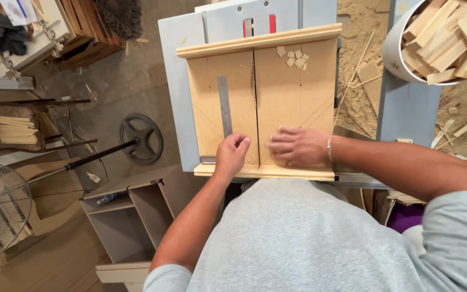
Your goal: Picking up small wooden blocks and arranging them on a table saw sled and a circular base
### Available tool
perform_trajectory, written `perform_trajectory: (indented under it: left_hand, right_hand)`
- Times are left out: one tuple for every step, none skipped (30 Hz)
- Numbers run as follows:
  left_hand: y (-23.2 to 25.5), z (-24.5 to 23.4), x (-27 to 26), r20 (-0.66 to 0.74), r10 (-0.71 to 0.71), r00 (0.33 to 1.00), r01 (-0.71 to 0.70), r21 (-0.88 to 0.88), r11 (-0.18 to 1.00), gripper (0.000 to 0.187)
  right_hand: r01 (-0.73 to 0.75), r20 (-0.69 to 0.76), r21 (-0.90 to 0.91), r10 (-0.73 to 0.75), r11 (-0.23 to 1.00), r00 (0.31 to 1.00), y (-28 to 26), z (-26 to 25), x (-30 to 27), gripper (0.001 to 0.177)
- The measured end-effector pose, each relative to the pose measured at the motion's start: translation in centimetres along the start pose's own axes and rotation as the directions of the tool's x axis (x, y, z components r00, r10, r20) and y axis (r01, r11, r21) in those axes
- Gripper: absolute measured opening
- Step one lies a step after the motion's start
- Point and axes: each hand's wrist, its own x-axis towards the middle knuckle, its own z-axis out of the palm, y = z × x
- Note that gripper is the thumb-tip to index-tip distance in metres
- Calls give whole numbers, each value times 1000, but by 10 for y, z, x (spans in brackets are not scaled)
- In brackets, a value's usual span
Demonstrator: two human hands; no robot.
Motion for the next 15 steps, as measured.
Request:
perform_trajectory:
  left_hand:
    - [1,0,-6,-1,5,1000,-5,2,1000,12]
    - [4,-1,-9,-19,42,999,-43,-33,999,13]
    - [5,-2,-12,-37,78,996,-80,-67,995,14]
    - [8,-4,-17,-44,81,996,-84,-66,994,14]
    - [9,-6,-22,-48,85,995,-89,-88,992,12]
    - [9,-6,-31,-52,82,995,-87,-113,990,9]
    - [8,-7,-36,-59,78,995,-85,-115,990,9]
    - [8,-8,-39,-58,76,995,-83,-134,988,9]
    - [7,-10,-43,-56,74,996,-82,-152,985,9]
    - [12,-10,-47,-65,75,995,-85,-156,984,9]
    - [17,-11,-52,-70,77,995,-90,-210,974,10]
    - [21,-13,-57,-76,78,994,-95,-262,960,10]
    - [34,-19,-66,-85,80,993,-100,-264,959,10]
    - [47,-26,-76,-19,150,988,-147,-362,920,11]
    - [59,-33,-85,40,228,973,-185,-459,869,14]
  right_hand:
    - [0,-3,-5,0,1000,1000,4,9,2,43]
    - [50,-42,-1,-50,999,998,12,17,5,26]
    - [100,-82,0,-100,995,992,19,26,9,28]
    - [106,-84,-4,-106,994,991,38,33,6,28]
    - [71,-94,-25,-73,997,993,58,40,4,27]
    - [37,-103,-40,-41,999,994,74,49,0,26]
    - [45,-101,-38,-48,998,994,99,42,2,26]
    - [-6,-126,-214,-22,977,992,125,35,4,20]
    - [-59,-155,-381,0,923,988,151,28,6,14]
    - [-51,-153,-384,-9,922,988,162,14,8,14]
    - [-181,-250,-451,71,874,966,172,0,11,16]
    - [-312,-353,-499,139,808,925,183,-14,16,20]
    - [-305,-353,-502,130,810,927,173,-16,11,20]
    - [-322,-337,-425,182,846,924,163,-17,8,19]
    - [-340,-315,-346,233,874,920,153,-18,4,19]
